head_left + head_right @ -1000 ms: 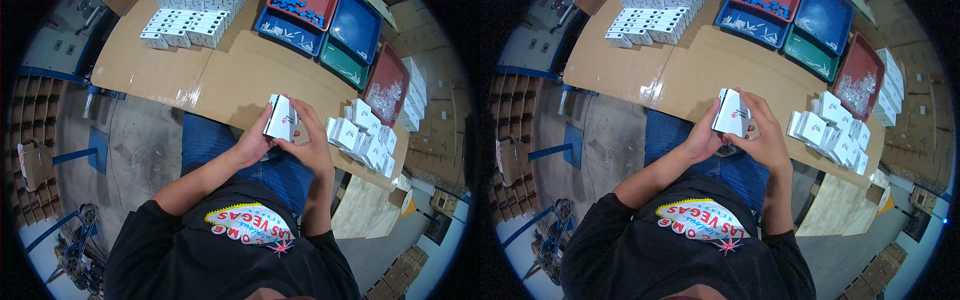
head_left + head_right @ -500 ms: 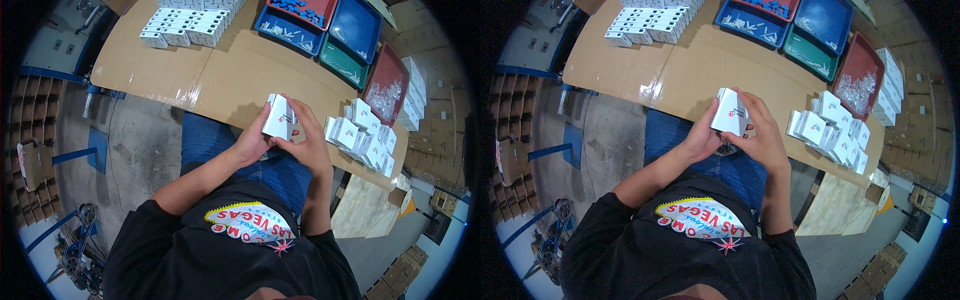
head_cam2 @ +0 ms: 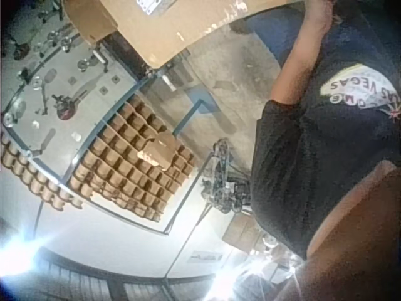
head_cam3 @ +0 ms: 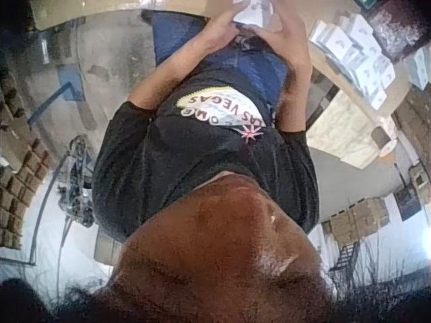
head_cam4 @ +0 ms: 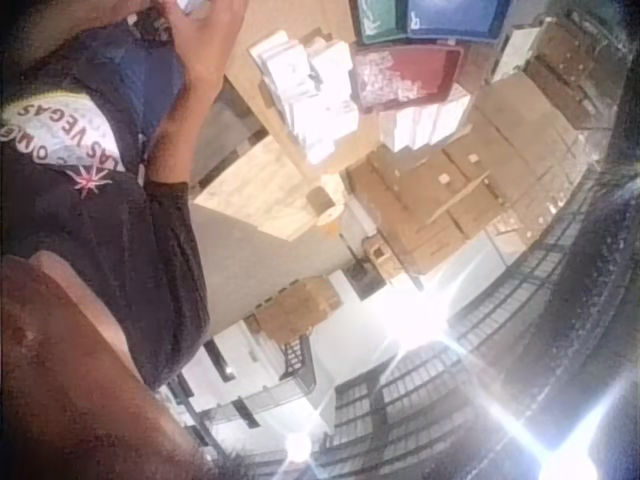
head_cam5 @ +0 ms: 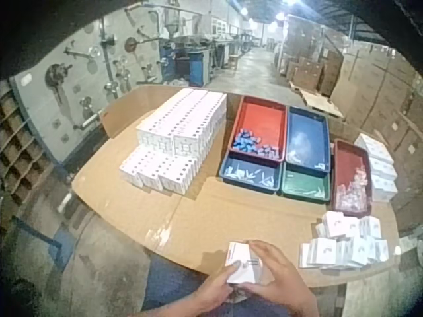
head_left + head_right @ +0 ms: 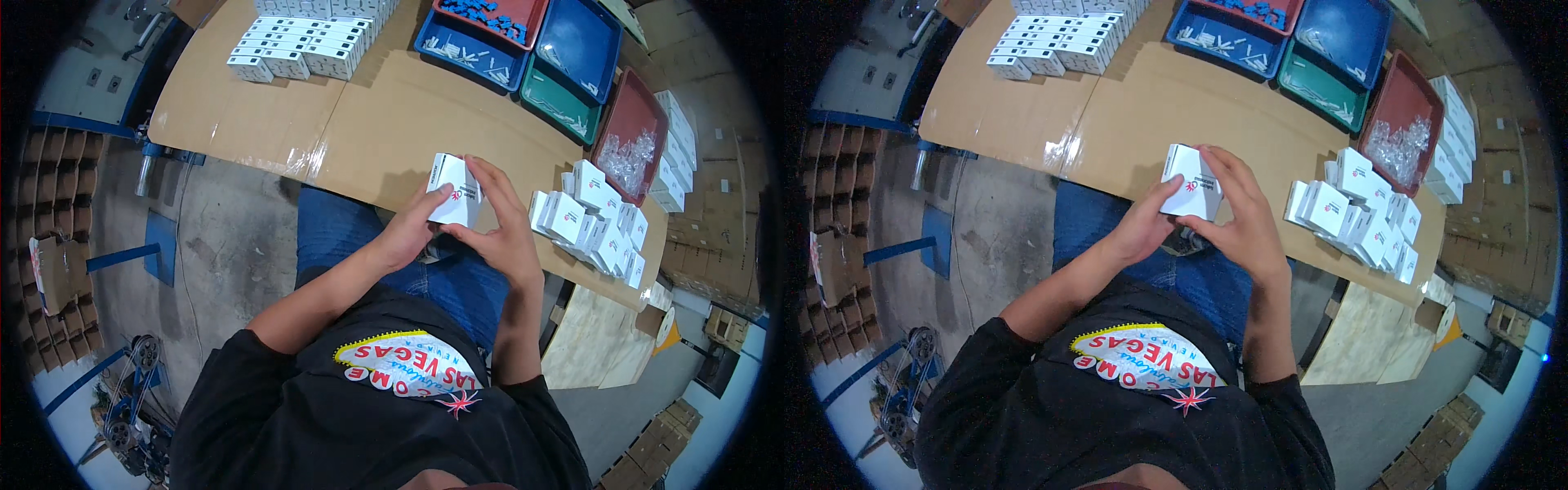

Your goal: The person assembles small electronic components into white cardboard boxes. They place a circuit board and a blue plastic piece into the box, close the lid, and stack the finished unit. The process is repeated with multiple units on a table in a warehouse setting.

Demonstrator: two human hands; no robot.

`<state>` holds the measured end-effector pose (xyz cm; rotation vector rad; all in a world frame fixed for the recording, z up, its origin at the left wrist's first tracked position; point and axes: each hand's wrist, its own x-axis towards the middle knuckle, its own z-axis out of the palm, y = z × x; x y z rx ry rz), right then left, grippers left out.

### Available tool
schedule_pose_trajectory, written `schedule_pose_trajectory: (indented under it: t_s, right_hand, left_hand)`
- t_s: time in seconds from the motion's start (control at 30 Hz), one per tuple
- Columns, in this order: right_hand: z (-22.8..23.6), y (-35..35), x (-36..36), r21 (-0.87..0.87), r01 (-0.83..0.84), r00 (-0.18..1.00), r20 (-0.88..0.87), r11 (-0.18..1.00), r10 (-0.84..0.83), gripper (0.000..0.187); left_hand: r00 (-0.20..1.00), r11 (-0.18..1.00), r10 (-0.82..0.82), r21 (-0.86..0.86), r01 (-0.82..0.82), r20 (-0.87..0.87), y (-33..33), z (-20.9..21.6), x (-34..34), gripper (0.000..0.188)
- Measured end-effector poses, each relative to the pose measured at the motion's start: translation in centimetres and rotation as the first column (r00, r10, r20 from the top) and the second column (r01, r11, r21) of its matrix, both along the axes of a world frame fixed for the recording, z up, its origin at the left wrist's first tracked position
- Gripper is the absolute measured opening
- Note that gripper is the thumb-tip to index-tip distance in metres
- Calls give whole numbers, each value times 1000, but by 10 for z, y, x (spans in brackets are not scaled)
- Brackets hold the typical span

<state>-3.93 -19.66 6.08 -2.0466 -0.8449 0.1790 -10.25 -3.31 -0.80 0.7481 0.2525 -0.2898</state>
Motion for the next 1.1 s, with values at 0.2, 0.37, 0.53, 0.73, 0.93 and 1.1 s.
schedule_pose_trajectory:
  t_s: [0.2,0.37,0.53,0.73,0.93,1.1]
  right_hand:
    - [-7,-7,-1,1,25,1000,-14,1000,-25,91]
    - [-7,2,-10,71,228,974,-21,971,-228,80]
    - [-24,-13,-18,83,318,811,-539,944,-226,38]
    - [-11,0,-29,2,263,893,-379,965,-242,33]
    - [-13,-1,-35,81,262,940,-246,962,-236,33]
    - [-17,0,-36,194,271,957,-161,943,-242,30]
  left_hand:
    - [994,980,-110,164,110,-11,6,-6,2,47]
    - [998,978,53,198,-61,43,6,7,3,44]
    - [991,997,66,35,-70,118,23,8,1,43]
    - [991,997,72,-15,-71,112,34,-1,-1,47]
    - [990,1000,14,-23,-11,137,40,0,-2,52]
    - [982,1000,-20,-12,23,189,47,-1,-2,58]
